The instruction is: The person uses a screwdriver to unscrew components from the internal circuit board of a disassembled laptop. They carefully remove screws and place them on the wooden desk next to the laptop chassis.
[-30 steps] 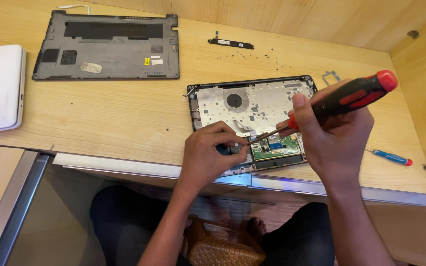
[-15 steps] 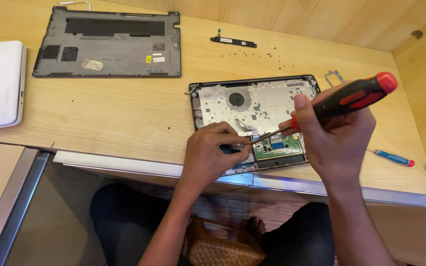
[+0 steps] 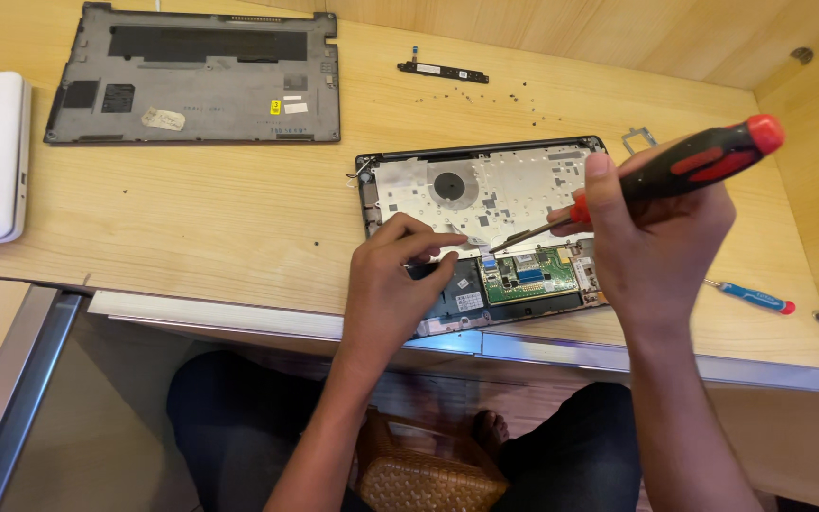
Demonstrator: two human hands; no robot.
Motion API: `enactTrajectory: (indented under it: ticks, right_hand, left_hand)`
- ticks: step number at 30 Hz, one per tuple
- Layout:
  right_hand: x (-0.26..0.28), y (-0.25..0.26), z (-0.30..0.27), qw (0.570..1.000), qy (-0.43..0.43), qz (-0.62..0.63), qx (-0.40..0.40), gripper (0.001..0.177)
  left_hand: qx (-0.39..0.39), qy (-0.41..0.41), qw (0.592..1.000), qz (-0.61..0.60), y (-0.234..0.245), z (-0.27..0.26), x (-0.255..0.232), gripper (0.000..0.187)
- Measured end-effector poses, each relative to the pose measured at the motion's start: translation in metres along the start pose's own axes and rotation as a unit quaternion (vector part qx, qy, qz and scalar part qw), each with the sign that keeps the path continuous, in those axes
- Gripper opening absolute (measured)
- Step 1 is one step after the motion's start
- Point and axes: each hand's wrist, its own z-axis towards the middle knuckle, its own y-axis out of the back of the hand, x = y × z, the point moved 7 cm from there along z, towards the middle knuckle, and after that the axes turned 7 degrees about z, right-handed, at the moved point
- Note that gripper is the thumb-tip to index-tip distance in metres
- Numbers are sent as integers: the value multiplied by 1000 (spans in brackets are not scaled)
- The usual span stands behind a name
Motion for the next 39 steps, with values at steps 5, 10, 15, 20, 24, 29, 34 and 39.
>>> enactTrajectory:
  ticks: [5, 10, 15, 20, 24, 29, 34, 39]
  right_hand:
    - [-8, -11, -4, 997, -54, 49, 12, 22]
    - [-20, -18, -10, 994, -84, 71, 19, 25]
    - [-39, -12, -14, 976, -175, 111, -67, 21]
    - [-97, -16, -21, 952, -204, 214, -72, 27]
    - [-112, -13, -23, 918, -255, 284, -108, 31]
    - [-115, -20, -27, 915, -232, 327, -49, 27]
    - [-118, -25, -33, 909, -201, 365, 23, 24]
    - [-114, -26, -33, 910, -171, 372, 68, 24]
  left_hand:
    - [-39, 12, 999, -11, 6, 1, 0, 22]
    - [-63, 25, 997, -33, 12, 3, 0, 19]
    - [-72, 29, 996, -53, 15, 3, 2, 18]
    - [-73, 32, 994, -72, 16, 4, 4, 16]
    - [12, -4, 999, -41, 8, 3, -9, 21]
    - [44, -53, 997, 32, 4, 2, -20, 36]
    - [35, -53, 997, 46, 2, 3, -17, 27]
    - [27, -36, 998, 35, -2, 3, -6, 19]
